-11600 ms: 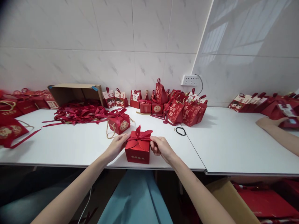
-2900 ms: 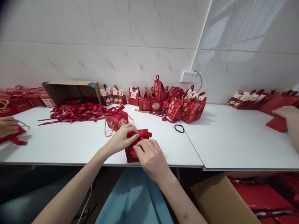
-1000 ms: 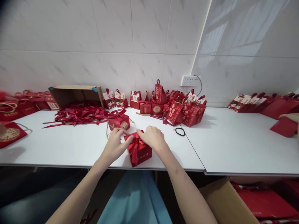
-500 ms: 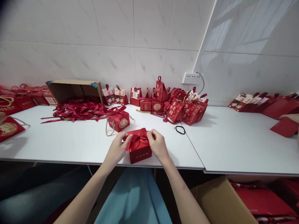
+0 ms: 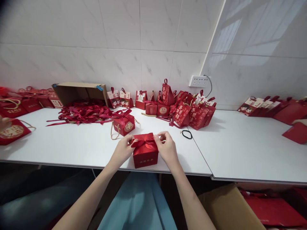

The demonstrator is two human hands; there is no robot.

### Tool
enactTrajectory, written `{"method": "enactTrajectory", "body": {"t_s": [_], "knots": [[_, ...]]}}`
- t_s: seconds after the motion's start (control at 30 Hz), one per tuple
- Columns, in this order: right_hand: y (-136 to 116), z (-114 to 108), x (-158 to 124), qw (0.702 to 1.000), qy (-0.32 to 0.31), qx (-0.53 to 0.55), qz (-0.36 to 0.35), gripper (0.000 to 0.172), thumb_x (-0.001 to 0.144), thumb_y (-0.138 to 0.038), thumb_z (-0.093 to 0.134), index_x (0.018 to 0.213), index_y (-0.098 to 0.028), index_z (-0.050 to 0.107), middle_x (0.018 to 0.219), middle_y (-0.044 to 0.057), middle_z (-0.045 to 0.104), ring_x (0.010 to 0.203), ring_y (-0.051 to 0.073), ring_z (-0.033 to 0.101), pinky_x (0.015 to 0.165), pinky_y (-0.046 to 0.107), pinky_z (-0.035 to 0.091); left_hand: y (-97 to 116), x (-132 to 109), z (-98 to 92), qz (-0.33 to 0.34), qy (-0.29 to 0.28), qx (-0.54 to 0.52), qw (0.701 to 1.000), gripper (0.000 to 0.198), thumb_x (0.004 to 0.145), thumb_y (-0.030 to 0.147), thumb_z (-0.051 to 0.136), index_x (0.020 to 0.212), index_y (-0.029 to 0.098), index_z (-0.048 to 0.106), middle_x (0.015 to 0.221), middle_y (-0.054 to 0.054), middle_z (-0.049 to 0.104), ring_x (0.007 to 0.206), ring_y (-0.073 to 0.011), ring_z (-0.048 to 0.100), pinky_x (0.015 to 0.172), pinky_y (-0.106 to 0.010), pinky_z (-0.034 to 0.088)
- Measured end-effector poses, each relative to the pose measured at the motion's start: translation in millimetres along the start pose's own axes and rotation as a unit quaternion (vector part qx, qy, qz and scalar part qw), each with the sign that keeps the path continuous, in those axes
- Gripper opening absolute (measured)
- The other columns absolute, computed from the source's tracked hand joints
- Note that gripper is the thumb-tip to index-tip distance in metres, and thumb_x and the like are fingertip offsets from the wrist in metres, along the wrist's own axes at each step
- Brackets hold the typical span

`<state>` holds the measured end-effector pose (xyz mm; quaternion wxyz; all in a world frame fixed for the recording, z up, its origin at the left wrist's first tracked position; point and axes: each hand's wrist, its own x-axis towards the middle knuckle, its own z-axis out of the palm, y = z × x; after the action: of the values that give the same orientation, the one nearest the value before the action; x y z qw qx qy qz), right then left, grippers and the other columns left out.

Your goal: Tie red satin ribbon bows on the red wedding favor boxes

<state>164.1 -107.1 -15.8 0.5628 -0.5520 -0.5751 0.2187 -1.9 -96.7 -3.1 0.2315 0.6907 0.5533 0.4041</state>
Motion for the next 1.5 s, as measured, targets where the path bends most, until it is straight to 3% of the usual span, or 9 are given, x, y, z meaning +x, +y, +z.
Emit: {"method": "enactTrajectory", "body": {"t_s": [0.07,0.17,0.3,0.47,0.67,0.87,1.07,1.37,1.5], "knots": [[-17.6,-5.7,-7.9,0.986,0.026,-0.101,-0.128,0.029,0.075,-0.039,0.059,0.091,-0.017,0.053,0.088,0.007,0.055,0.084,0.021,0.053,0.077,0.035,0.042,0.9,2.4,-1.1,-0.007,-0.017,-0.014,1.0,0.024,0.074,0.026,0.044,0.054,0.019,0.034,0.056,0.003,0.041,0.057,-0.0128,0.041,0.056,-0.025,0.03],[-42.3,-3.3,-25.3,0.931,-0.069,-0.223,-0.28,0.033,0.073,-0.035,0.063,0.1,-0.017,0.054,0.1,0.01,0.055,0.098,0.025,0.05,0.086,0.04,0.038,1.1,3.4,-2.6,-0.009,-0.036,-0.065,0.997,0.021,0.071,0.027,0.046,0.053,0.019,0.037,0.054,0.004,0.041,0.055,-0.0118,0.04,0.054,-0.024,0.03],[-47.0,16.5,-39.1,0.903,-0.091,-0.297,-0.296,0.04,0.073,-0.035,0.065,0.105,-0.014,0.054,0.099,0.012,0.059,0.093,0.026,0.052,0.082,0.042,0.039,-0.1,2.9,-5.3,-0.011,-0.037,-0.117,0.992,0.017,0.064,0.025,0.048,0.052,0.018,0.038,0.052,0.005,0.041,0.055,-0.011,0.039,0.053,-0.023,0.03],[-30.4,32.7,-39.2,0.92,-0.028,-0.214,-0.327,0.018,0.084,-0.018,0.052,0.1,-0.018,0.059,0.093,0.008,0.063,0.09,0.021,0.055,0.083,0.039,0.04,-3.5,3.7,-7.9,0.006,-0.08,-0.156,0.984,0.021,0.067,0.03,0.047,0.053,0.018,0.038,0.052,0.005,0.039,0.054,-0.0103,0.037,0.054,-0.023,0.03],[-21.6,21.0,-37.9,0.952,0.03,-0.084,-0.292,0.021,0.088,-0.013,0.045,0.095,-0.021,0.063,0.086,0.006,0.064,0.082,0.017,0.06,0.075,0.033,0.049,-9.0,6.4,-4.5,-0.005,-0.08,-0.15,0.985,0.031,0.073,0.038,0.047,0.053,0.018,0.034,0.051,0.005,0.037,0.054,-0.01,0.037,0.055,-0.023,0.029],[-10.4,-1.4,-40.6,0.869,-0.08,-0.136,-0.469,0.029,0.083,-0.004,0.049,0.104,-0.021,0.06,0.095,0.006,0.066,0.101,0.018,0.058,0.091,0.041,0.044,-14.9,13.6,-6.6,-0.063,-0.098,-0.2,0.973,0.036,0.07,0.042,0.053,0.051,0.018,0.034,0.05,0.006,0.034,0.05,-0.008,0.032,0.049,-0.022,0.023],[-15.2,8.5,-60.9,0.829,-0.049,-0.213,-0.515,0.019,0.082,-0.007,0.054,0.093,-0.021,0.062,0.082,0.0,0.071,0.085,0.015,0.063,0.091,0.04,0.036,-10.1,11.4,-5.9,-0.062,-0.121,-0.229,0.964,0.04,0.069,0.044,0.057,0.05,0.017,0.034,0.049,0.007,0.031,0.049,-0.007,0.028,0.049,-0.022,0.022],[-33.0,-14.2,-66.5,0.896,-0.05,-0.08,-0.434,0.018,0.08,-0.014,0.051,0.095,-0.022,0.057,0.08,0.003,0.065,0.078,0.018,0.06,0.081,0.041,0.043,-13.1,11.7,-8.4,-0.081,-0.134,-0.248,0.956,0.041,0.072,0.051,0.054,0.056,0.017,0.039,0.053,0.005,0.037,0.051,-0.0085,0.035,0.052,-0.023,0.027],[-7.9,-34.5,-40.5,0.954,-0.025,-0.065,-0.292,0.042,0.076,-0.027,0.06,0.116,-0.022,0.047,0.108,0.011,0.054,0.104,0.026,0.052,0.084,0.044,0.046,-1.6,2.1,-19.0,-0.041,-0.042,-0.196,0.979,0.039,0.076,0.053,0.048,0.061,0.018,0.041,0.056,0.005,0.037,0.054,-0.0105,0.039,0.053,-0.024,0.031]]}}
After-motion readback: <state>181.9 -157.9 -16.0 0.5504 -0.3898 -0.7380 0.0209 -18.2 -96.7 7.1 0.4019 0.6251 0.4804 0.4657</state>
